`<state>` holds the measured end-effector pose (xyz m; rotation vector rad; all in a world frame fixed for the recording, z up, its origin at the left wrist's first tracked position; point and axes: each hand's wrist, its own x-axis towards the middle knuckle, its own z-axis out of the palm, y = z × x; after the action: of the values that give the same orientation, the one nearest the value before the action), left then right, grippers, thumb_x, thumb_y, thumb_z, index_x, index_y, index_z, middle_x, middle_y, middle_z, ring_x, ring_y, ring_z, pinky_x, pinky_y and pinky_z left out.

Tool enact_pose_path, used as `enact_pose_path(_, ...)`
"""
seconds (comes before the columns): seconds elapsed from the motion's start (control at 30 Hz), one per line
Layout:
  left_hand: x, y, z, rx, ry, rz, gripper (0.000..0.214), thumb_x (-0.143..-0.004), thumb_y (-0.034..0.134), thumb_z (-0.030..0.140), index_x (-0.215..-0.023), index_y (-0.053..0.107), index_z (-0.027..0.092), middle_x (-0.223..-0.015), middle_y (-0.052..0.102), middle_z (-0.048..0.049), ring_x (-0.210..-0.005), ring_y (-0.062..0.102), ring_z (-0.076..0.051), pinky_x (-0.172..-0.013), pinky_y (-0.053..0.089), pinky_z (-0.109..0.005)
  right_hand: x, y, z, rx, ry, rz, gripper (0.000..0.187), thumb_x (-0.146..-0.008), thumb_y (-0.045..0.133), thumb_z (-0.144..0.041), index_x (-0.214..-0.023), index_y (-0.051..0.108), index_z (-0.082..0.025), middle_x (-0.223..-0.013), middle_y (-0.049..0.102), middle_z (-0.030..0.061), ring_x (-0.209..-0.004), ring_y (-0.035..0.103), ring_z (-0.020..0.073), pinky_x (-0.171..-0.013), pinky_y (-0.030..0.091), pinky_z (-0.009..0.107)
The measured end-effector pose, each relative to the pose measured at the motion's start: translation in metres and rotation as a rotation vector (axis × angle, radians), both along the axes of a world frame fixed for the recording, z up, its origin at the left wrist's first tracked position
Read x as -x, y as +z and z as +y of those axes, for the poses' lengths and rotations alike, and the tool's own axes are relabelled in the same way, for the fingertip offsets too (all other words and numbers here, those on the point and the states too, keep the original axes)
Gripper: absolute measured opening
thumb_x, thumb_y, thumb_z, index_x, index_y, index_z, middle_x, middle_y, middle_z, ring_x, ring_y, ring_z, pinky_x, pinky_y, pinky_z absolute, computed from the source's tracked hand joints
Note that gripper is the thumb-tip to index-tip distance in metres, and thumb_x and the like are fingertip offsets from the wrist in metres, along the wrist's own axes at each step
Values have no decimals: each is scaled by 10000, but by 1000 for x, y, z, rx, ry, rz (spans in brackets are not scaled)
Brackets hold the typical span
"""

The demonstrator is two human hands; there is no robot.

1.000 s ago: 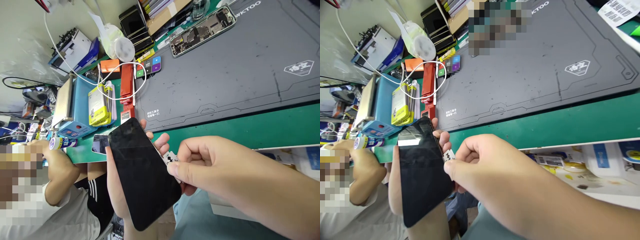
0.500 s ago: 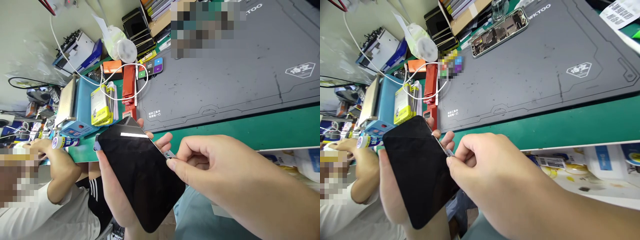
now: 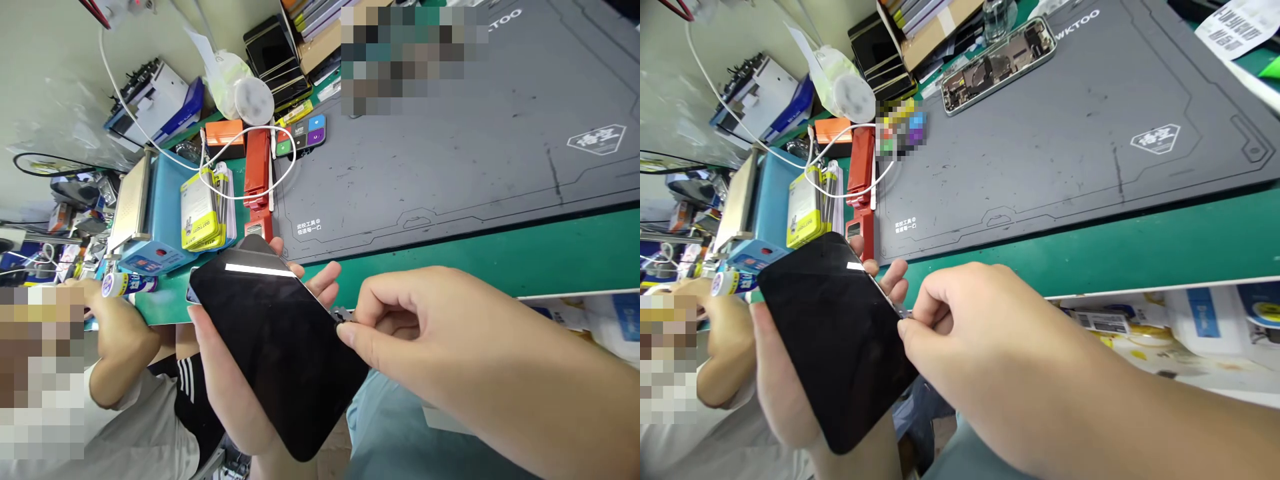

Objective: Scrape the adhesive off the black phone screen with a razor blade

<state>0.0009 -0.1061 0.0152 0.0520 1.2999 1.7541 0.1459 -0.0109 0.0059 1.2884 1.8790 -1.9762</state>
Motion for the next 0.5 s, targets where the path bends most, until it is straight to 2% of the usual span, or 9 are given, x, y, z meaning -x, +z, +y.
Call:
enact_pose_path(0.13, 0, -1, 7, 5, 8, 33, 630, -1008, 349, 700, -1356, 683, 295, -1089, 778, -95, -1170, 739, -304, -888, 673, -410, -4, -10, 4, 49, -6, 63, 289, -922, 675, -487, -751, 680, -254, -666, 660, -37, -570, 595, 121, -427, 330, 204)
enact_pose_path(0.23, -3, 0, 12, 111, 83, 111, 621, -1033, 309, 654, -1365, 677, 281, -1256, 744, -91, -1199, 719, -336, -871, 673, -431, -3, -16, 5, 173, -18, 158, 258, -987, 652, -509, -906, 729, -277, -858, 753, -23, -748, 703, 165, -566, 460, 239)
enact_pose_path(0.33, -5, 4, 16, 209, 114, 192, 608, -1040, 311, 630, -1410, 646, 282, -1463, 643, -80, -1272, 668, -374, -979, 631, -534, -1, -20, 5, 262, -28, 176, 245, -999, 654, -481, -928, 729, -259, -904, 769, 1, -815, 731, 197, -664, 517, 278)
enact_pose_path(0.5, -9, 9, 19, 263, 119, 194, 660, -1034, 276, 644, -1388, 661, 242, -1454, 646, -96, -1310, 635, -401, -1094, 546, -618, -2, -22, 5, 391, -55, 174, 228, -995, 665, -429, -906, 711, -223, -874, 770, 35, -813, 742, 215, -738, 549, 304)
